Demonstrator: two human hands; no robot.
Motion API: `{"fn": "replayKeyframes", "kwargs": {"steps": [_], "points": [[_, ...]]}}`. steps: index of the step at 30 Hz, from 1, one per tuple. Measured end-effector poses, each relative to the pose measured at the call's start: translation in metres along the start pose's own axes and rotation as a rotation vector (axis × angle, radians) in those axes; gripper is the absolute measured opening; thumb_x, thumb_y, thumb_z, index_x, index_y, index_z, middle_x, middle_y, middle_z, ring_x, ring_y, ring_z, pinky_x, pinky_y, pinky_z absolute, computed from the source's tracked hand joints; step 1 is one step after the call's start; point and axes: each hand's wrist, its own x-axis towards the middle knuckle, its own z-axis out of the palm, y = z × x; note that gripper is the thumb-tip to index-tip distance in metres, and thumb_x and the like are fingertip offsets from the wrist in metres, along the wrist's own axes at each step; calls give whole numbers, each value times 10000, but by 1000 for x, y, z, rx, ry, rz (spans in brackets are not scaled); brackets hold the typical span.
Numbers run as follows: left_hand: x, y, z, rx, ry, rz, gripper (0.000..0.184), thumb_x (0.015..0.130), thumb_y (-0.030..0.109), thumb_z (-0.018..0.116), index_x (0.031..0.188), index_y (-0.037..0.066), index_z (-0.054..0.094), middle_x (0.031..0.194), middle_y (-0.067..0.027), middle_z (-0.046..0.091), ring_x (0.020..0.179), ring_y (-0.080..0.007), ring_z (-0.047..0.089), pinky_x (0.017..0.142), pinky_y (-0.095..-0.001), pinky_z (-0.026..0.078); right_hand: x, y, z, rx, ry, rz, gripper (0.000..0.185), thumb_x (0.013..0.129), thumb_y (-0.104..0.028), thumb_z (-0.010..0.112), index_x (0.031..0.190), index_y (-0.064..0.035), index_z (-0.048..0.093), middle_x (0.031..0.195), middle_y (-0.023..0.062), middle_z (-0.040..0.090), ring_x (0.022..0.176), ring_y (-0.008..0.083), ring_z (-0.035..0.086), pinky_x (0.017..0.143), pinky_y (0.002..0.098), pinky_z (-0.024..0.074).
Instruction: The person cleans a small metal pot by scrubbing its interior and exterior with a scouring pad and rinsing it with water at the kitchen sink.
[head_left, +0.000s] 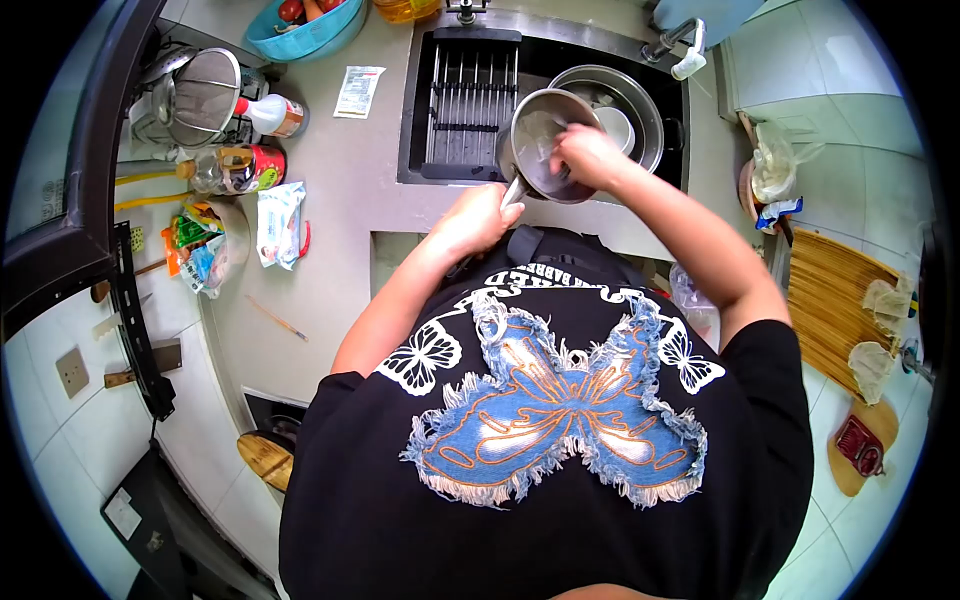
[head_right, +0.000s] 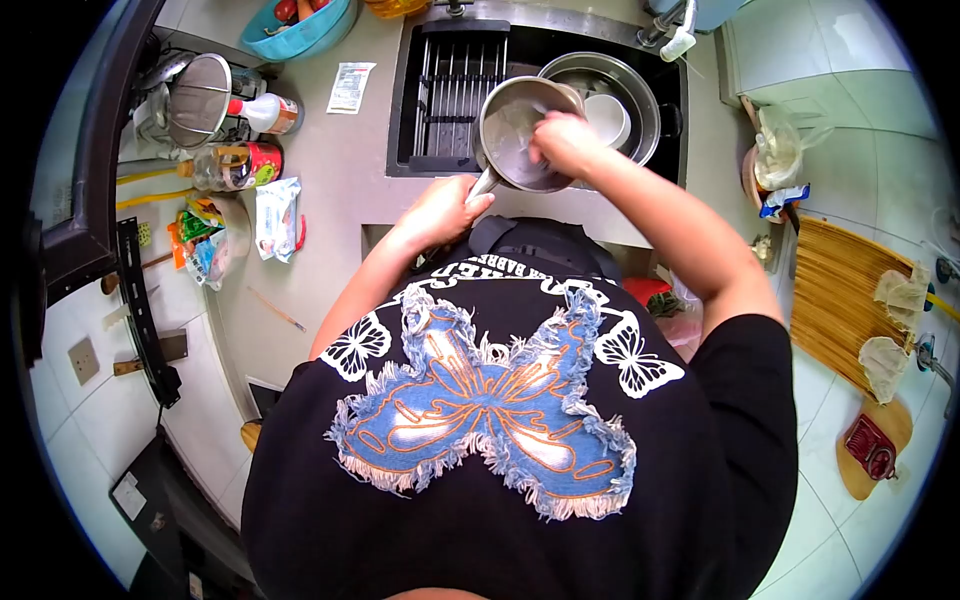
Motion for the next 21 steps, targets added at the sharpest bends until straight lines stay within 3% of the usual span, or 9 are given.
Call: {"fn": "replayKeyframes", "kwargs": {"steps": [1, 3, 7, 10, 11, 13, 16, 18, 21], "points": [[2, -2, 3, -5, -27, -1, 357, 942, 327, 589, 891, -25, 609, 769, -219, 651, 743, -387, 646, 732, -467, 485, 4, 3, -6, -356, 16, -75, 90, 729, -217, 662, 771, -214, 741, 965, -4, 672, 1048, 203, 579, 884, 330, 486], [5, -8, 10, -6, -68, 1, 357, 944, 326, 584, 876, -24, 600, 753, -215, 645, 737, -391, 637, 739, -473, 482, 13, 21, -31, -613, 161, -414, 94, 751, -231, 644, 785, -221, 731, 1044, -53, 636, 1093, 164, 531, 918, 284, 439], [4, -3, 3, 5, -44, 33, 350, 958, 310, 572, 860, -26, 571, 683, -173, 620, 616, -318, 623, 632, -442, 495, 20, 23, -57, -670, 370, -598, 134, 755, -215, 626, 852, -207, 719, 1055, -55, 601, 1103, 152, 512, 919, 274, 419], [6, -9, 0, -69, 25, 13, 359, 967, 311, 568, 859, -31, 564, 655, -144, 608, 548, -261, 607, 555, -414, 487, 6, 9, -29, -511, 337, -42, 122, 752, -194, 629, 823, -192, 728, 947, -30, 610, 1046, 167, 557, 884, 296, 461], [8, -13, 1, -109, 84, 56, 366, 972, 315, 565, 859, -34, 563, 646, -131, 603, 519, -234, 597, 519, -401, 479, 2, 2, -23, -356, 317, 100, 115, 732, -178, 659, 809, -153, 741, 877, 29, 657, 956, 226, 629, 833, 335, 508], [4, 1, 0, -85, 119, 28, 373, 962, 320, 580, 853, -37, 567, 672, -159, 614, 582, -283, 623, 581, -423, 491, -5, -18, -24, -139, 240, 334, 114, 708, -154, 691, 804, -130, 749, 837, 91, 692, 870, 286, 674, 770, 389, 541], [2, 3, 3, -13, 158, 34, 355, 940, 308, 602, 872, -40, 586, 780, -236, 640, 777, -389, 651, 729, -456, 487, -9, -27, -36, 69, 155, 304, 139, 668, -157, 741, 804, -135, 755, 833, 104, 711, 835, 310, 691, 725, 434, 551], [2, 0, 5, 17, 157, 39, 359, 939, 310, 603, 882, -44, 587, 788, -240, 642, 784, -391, 652, 735, -454, 487, -7, -11, -34, 133, 50, 256, 179, 637, -175, 769, 814, -158, 762, 823, 84, 713, 886, 286, 673, 759, 405, 541], [7, -5, 13, 18, 197, 67, 358, 937, 307, 607, 897, -48, 589, 806, -248, 647, 808, -399, 653, 750, -451, 486, -5, 5, -34, -343, 463, 85, 116, 685, -186, 704, 791, -157, 739, 837, 27, 682, 968, 237, 596, 838, 351, 518]]}}
